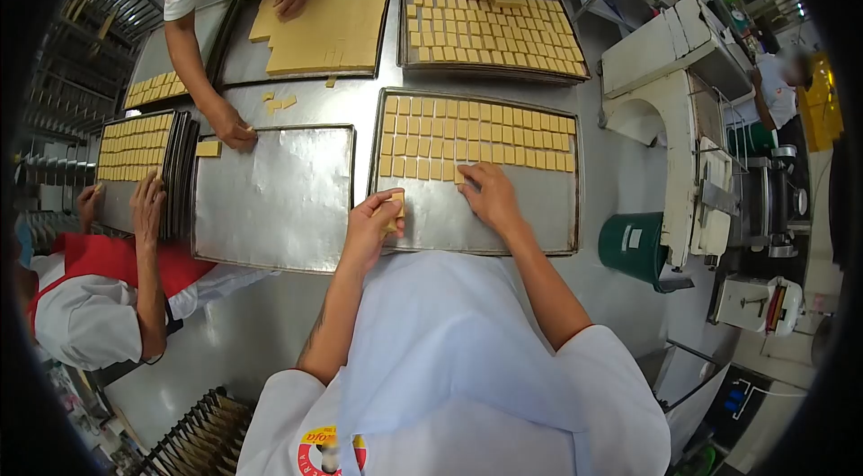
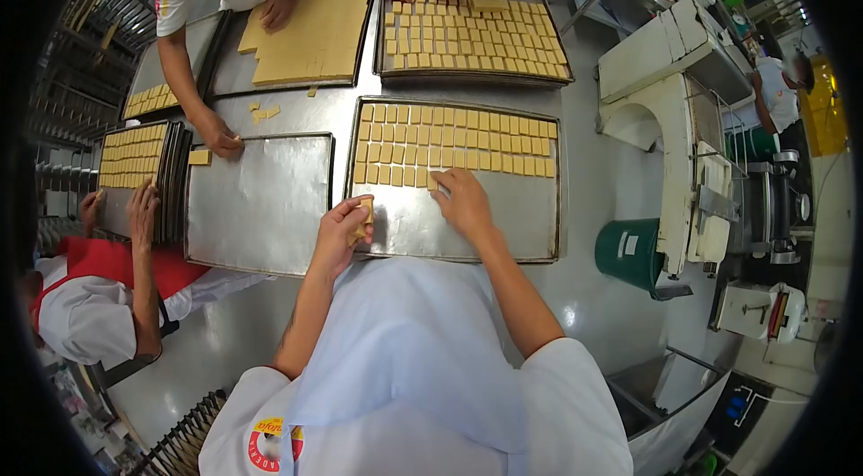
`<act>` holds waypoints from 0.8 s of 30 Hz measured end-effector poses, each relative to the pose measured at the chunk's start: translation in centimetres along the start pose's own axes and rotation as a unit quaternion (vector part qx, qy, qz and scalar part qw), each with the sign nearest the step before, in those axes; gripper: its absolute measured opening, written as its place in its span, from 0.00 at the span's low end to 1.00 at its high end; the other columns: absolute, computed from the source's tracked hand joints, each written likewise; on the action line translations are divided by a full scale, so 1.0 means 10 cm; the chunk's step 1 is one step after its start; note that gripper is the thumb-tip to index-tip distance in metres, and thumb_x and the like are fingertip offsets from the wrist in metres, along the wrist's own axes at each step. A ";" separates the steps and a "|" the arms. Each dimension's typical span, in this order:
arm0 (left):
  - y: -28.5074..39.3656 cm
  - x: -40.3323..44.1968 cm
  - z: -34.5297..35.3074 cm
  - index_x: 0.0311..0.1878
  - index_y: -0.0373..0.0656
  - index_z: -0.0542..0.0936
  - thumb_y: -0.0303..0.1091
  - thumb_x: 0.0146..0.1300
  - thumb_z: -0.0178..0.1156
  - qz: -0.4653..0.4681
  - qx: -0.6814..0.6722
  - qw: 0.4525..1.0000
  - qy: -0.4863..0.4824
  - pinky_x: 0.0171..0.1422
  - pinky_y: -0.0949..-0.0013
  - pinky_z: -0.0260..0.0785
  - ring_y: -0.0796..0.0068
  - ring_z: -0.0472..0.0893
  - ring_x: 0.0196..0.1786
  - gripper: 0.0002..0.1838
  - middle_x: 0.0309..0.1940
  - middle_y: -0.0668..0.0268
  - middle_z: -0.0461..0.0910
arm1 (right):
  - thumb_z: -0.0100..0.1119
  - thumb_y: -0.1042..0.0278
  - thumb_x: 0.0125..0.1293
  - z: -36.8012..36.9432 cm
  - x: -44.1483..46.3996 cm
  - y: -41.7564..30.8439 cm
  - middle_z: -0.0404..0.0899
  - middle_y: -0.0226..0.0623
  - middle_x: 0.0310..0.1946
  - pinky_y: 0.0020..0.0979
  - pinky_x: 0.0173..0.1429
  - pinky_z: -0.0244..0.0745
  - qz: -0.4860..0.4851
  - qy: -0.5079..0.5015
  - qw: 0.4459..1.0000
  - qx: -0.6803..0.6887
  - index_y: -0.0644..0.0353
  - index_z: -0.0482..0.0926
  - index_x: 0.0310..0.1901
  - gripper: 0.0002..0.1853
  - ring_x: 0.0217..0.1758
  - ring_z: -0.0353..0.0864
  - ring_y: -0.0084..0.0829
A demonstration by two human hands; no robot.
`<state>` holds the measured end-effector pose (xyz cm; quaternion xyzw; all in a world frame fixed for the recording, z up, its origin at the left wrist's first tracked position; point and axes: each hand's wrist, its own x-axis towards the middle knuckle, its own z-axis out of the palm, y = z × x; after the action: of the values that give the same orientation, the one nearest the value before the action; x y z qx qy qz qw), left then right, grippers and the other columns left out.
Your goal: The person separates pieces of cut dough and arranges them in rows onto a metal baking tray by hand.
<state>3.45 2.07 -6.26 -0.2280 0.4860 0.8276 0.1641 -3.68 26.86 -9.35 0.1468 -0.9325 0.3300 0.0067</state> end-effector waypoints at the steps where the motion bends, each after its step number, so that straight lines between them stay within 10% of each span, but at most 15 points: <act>1: -0.01 0.01 0.00 0.58 0.32 0.78 0.32 0.69 0.64 -0.001 0.002 1.000 -0.001 0.35 0.72 0.74 0.78 0.79 0.33 0.18 0.36 0.64 0.81 | 0.68 0.69 0.60 0.00 0.01 0.01 0.83 0.39 0.42 0.41 0.54 0.76 0.008 -0.001 1.000 0.008 0.58 0.84 0.49 0.14 0.50 0.80 0.43; 18: -0.02 0.08 0.16 0.67 0.37 0.74 0.25 0.62 0.68 0.034 0.093 0.994 -0.048 0.39 0.75 0.76 0.78 0.80 0.32 0.28 0.41 0.65 0.78 | 0.68 0.71 0.59 -0.02 0.06 -0.04 0.82 0.41 0.44 0.41 0.58 0.74 0.048 -0.017 0.998 0.044 0.59 0.84 0.50 0.16 0.53 0.78 0.45; 24: 0.01 0.10 0.26 0.69 0.39 0.72 0.23 0.61 0.68 0.060 0.215 0.973 -0.054 0.37 0.73 0.76 0.79 0.80 0.34 0.31 0.40 0.64 0.80 | 0.70 0.68 0.62 -0.21 0.00 -0.41 0.84 0.33 0.43 0.30 0.45 0.78 0.129 -0.101 0.955 0.246 0.59 0.84 0.52 0.17 0.37 0.81 0.27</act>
<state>1.95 4.38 -5.59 -0.1129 0.6556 0.7232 0.1854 -2.68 25.17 -5.19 0.0548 -0.8294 0.5304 -0.1669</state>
